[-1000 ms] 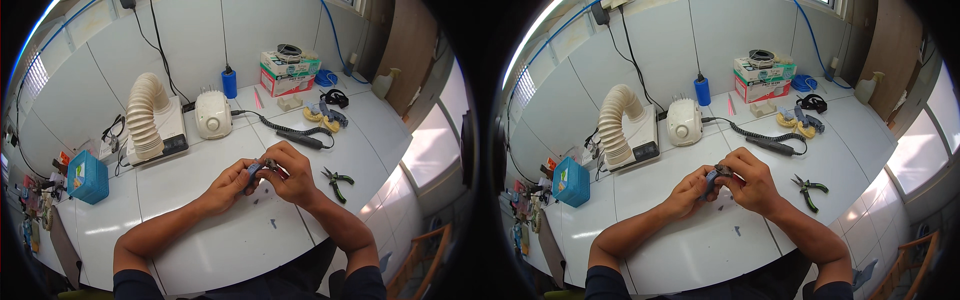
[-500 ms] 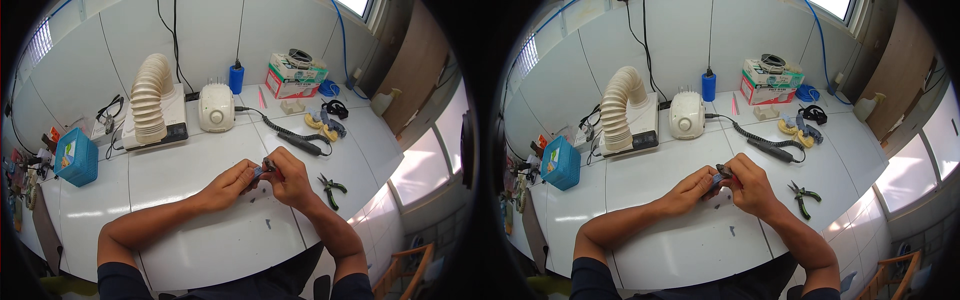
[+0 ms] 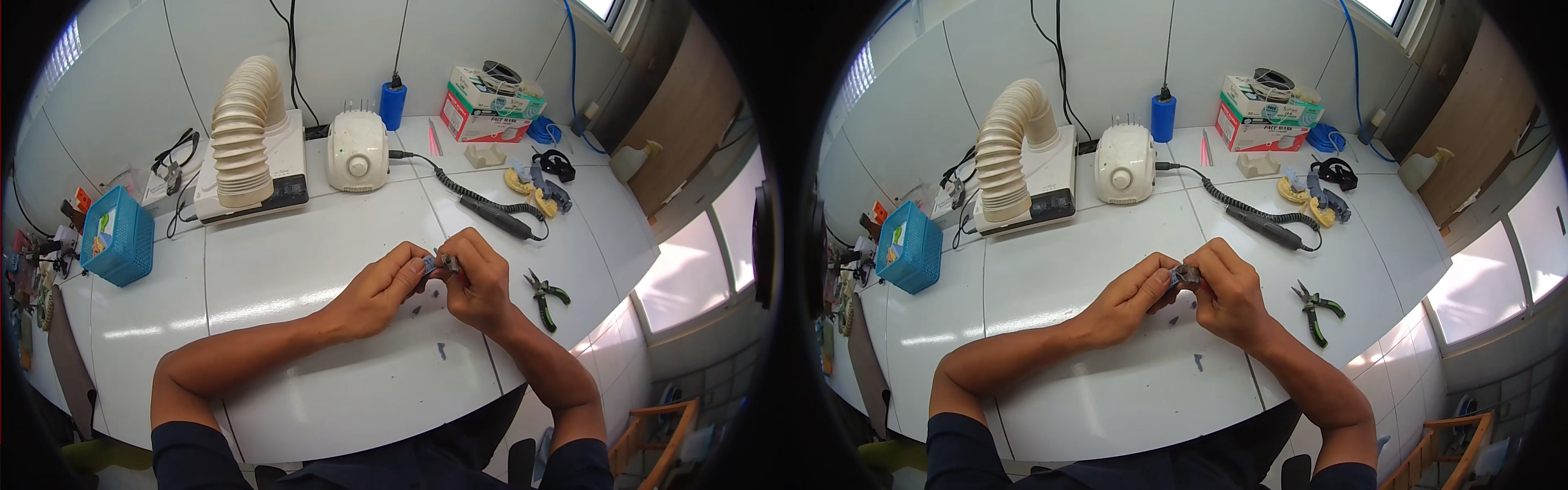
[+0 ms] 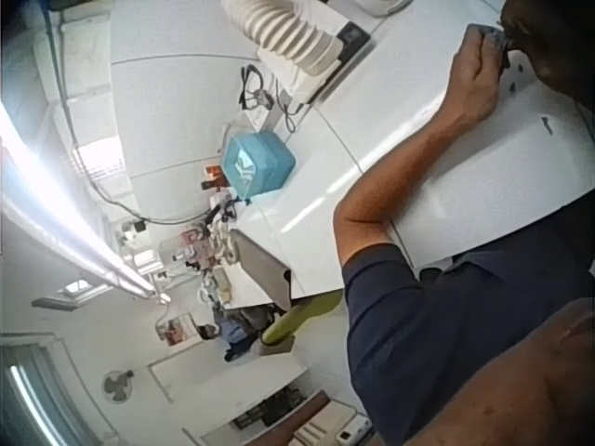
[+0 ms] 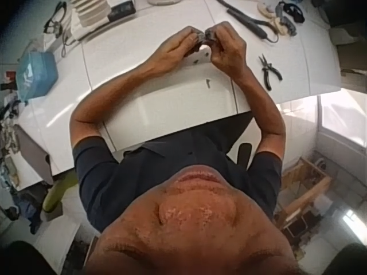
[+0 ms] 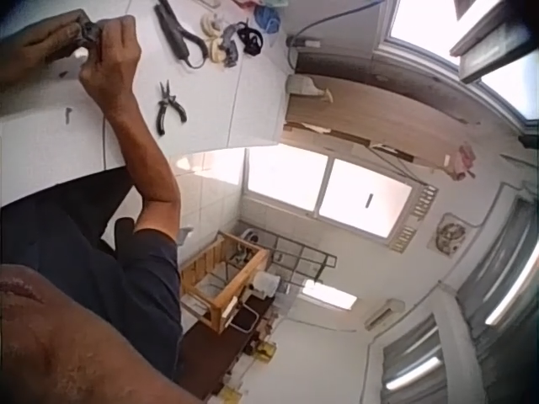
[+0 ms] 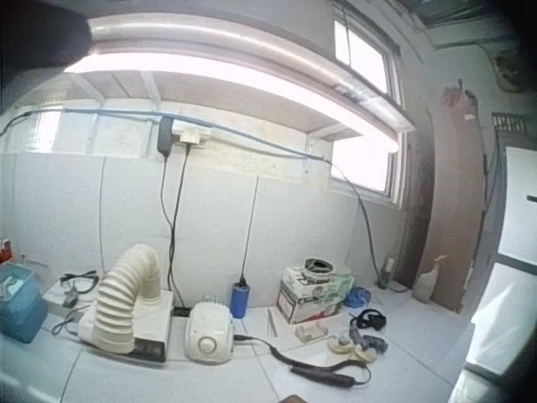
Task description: The recorder is trimming a blue dental tray with pliers and cutters at a laboratory bench.
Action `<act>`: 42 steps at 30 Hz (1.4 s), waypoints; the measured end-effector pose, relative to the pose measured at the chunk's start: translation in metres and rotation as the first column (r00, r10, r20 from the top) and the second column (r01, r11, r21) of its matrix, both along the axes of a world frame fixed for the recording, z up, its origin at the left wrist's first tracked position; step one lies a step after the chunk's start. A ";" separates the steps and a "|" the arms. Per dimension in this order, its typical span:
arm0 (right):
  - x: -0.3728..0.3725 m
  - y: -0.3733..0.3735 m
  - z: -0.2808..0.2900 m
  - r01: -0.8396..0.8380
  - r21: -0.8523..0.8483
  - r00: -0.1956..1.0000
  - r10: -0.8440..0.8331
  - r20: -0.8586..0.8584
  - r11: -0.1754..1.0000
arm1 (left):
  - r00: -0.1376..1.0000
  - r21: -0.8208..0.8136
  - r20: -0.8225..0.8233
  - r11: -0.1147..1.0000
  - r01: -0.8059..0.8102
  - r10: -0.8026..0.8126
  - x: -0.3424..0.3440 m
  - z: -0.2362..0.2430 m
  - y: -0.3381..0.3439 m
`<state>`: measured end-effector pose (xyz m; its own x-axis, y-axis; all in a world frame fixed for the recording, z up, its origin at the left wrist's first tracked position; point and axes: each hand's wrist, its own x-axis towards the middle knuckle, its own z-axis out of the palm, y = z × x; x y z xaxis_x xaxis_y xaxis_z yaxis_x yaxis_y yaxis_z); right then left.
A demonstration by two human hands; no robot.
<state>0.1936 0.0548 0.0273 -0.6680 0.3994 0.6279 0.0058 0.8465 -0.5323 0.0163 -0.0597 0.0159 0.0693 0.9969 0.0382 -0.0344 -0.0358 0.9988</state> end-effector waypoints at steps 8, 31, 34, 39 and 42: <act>0.003 0.004 -0.006 -0.017 0.065 0.994 0.024 -0.102 0.998 | 0.999 0.036 -0.029 0.999 0.019 -0.018 0.001 0.006 -0.003; 0.005 -0.006 0.006 -0.039 0.134 0.973 0.069 -0.222 0.990 | 0.999 0.153 0.045 0.988 0.023 -0.030 0.007 0.005 -0.011; 0.005 -0.010 0.009 -0.034 0.131 0.971 0.064 -0.232 0.991 | 0.995 0.155 0.090 0.987 0.038 -0.052 0.008 0.005 -0.013; 0.003 -0.014 0.011 0.007 0.097 0.975 0.015 -0.224 0.995 | 0.992 0.186 0.119 0.982 0.012 -0.035 0.011 0.004 -0.012; 0.002 -0.013 0.009 0.023 0.089 0.976 -0.003 -0.217 0.996 | 0.991 0.160 0.129 0.987 0.021 -0.042 0.010 -0.001 -0.010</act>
